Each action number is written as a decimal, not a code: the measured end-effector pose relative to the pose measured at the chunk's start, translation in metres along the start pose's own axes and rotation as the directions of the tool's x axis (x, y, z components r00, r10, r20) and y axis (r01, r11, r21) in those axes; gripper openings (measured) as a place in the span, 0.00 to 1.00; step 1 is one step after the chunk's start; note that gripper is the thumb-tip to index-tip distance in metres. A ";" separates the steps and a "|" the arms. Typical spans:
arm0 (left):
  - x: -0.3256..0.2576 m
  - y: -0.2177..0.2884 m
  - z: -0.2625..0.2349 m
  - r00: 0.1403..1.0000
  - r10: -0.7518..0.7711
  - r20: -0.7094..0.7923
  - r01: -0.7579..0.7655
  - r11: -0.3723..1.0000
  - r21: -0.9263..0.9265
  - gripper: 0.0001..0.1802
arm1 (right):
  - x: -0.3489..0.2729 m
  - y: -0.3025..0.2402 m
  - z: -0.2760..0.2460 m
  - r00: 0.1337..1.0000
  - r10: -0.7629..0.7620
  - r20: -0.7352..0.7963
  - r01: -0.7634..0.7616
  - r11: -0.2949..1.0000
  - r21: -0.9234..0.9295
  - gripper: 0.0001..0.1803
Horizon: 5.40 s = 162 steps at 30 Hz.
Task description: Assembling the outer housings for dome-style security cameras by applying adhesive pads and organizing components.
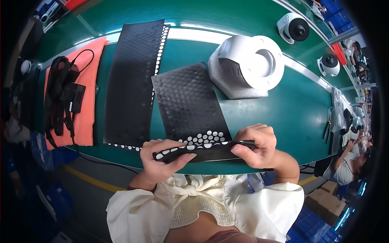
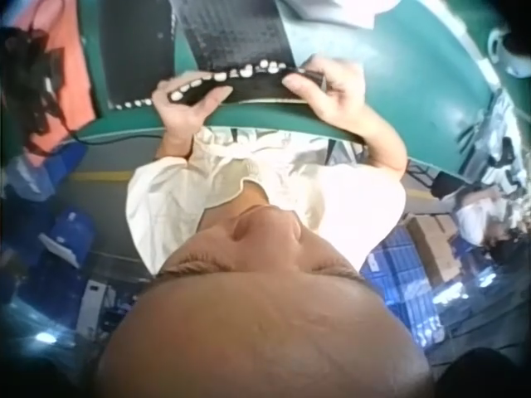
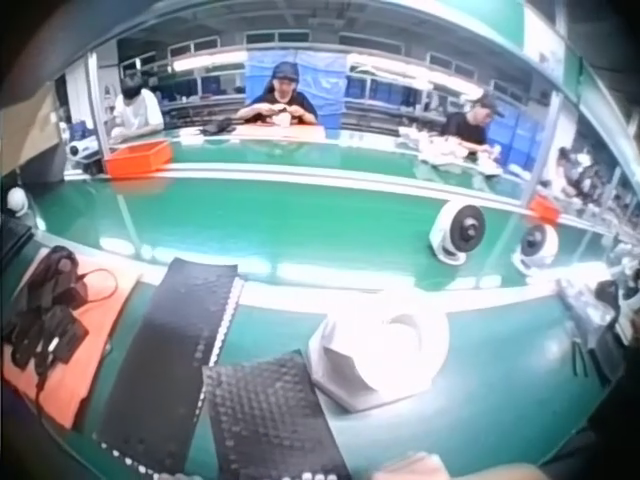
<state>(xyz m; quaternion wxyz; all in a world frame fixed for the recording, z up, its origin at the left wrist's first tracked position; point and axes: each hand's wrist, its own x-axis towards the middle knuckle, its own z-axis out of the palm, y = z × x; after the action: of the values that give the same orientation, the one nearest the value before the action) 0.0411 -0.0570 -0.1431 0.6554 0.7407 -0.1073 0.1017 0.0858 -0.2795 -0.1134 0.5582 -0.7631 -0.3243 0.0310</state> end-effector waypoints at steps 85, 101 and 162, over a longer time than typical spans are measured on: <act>0.006 -0.008 0.010 0.959 -0.283 0.024 0.281 0.958 0.053 0.09 | 0.043 0.018 -0.083 0.980 -0.195 -0.042 0.000 0.211 -0.978 0.21; 0.005 -0.009 0.015 0.985 -0.141 0.098 0.121 0.976 0.182 0.09 | 0.041 -0.006 0.018 0.941 -0.218 0.258 0.322 0.806 -0.497 0.15; -0.009 -0.015 0.014 0.941 -0.322 0.101 0.326 0.945 -0.029 0.09 | 0.066 0.017 -0.060 0.992 0.044 -0.117 -0.073 0.963 -0.261 0.18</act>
<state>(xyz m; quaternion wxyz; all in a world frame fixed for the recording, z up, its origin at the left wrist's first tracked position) 0.0372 -0.0691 -0.1621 0.6740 0.7371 -0.0171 -0.0453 0.1704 -0.2969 -0.0850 0.4671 -0.8406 -0.2717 -0.0380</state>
